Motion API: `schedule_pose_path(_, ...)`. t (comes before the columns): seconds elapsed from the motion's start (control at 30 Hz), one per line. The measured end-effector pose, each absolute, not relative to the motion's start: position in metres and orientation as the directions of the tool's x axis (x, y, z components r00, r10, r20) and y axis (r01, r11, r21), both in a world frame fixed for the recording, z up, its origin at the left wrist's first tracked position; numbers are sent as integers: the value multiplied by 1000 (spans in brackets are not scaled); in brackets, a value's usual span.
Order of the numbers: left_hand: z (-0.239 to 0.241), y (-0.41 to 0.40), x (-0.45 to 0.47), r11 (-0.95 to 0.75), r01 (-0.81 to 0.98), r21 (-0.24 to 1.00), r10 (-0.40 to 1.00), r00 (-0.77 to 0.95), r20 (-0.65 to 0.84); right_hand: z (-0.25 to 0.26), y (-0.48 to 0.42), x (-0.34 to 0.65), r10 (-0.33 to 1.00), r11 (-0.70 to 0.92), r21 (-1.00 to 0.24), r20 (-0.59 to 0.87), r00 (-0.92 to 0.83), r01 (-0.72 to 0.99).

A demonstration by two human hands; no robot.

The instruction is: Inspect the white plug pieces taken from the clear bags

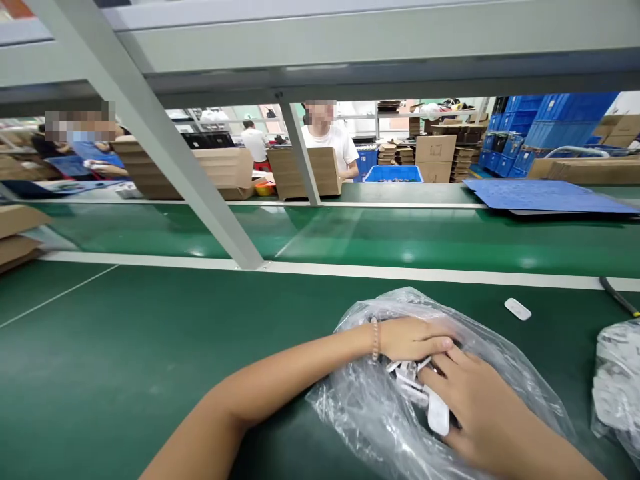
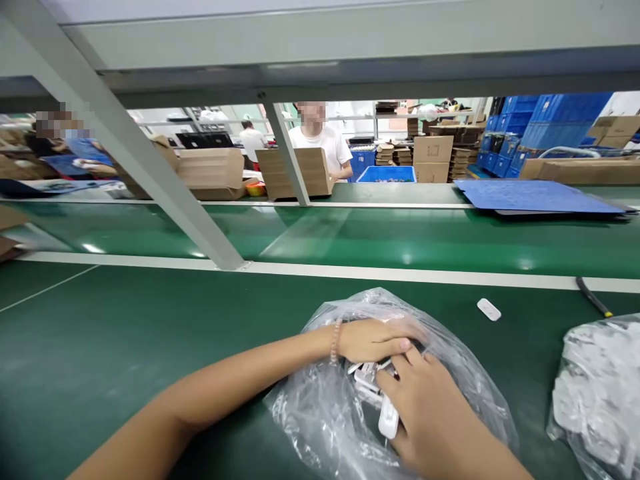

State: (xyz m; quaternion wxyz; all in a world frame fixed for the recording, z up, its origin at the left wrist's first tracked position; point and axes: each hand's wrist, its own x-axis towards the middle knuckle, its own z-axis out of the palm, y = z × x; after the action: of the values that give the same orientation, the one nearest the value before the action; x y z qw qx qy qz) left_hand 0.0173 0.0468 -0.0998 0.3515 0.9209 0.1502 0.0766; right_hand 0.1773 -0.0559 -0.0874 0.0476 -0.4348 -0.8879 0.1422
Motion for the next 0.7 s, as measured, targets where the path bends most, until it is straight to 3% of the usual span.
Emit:
schedule_pose_path(0.3, -76, 35, 5, -715, 343, 609, 460, 887, 40, -87, -45, 190, 820, 528, -389, 6, -572, 754)
schedule_pose_path(0.47, -49, 29, -6, -729, 337, 596, 449, 892, 45, -94, -42, 199, 822, 564, -368, 171, -543, 739)
schedule_pose_path(0.53, -36, 25, -12, -734, 362, 575, 417, 908, -39, -97, -43, 201, 806, 591, -377, 238, -542, 713)
schedule_pose_path(0.63, -15, 15, -23, -735, 522, 434, 445, 853, -273, -96, -44, 202, 790, 612, -397, 350, -504, 684)
schedule_pose_path(0.7, -3, 10, -30, -741, 565, 364, 465, 822, -329, -94, -45, 201, 762, 640, -395, 434, -480, 659)
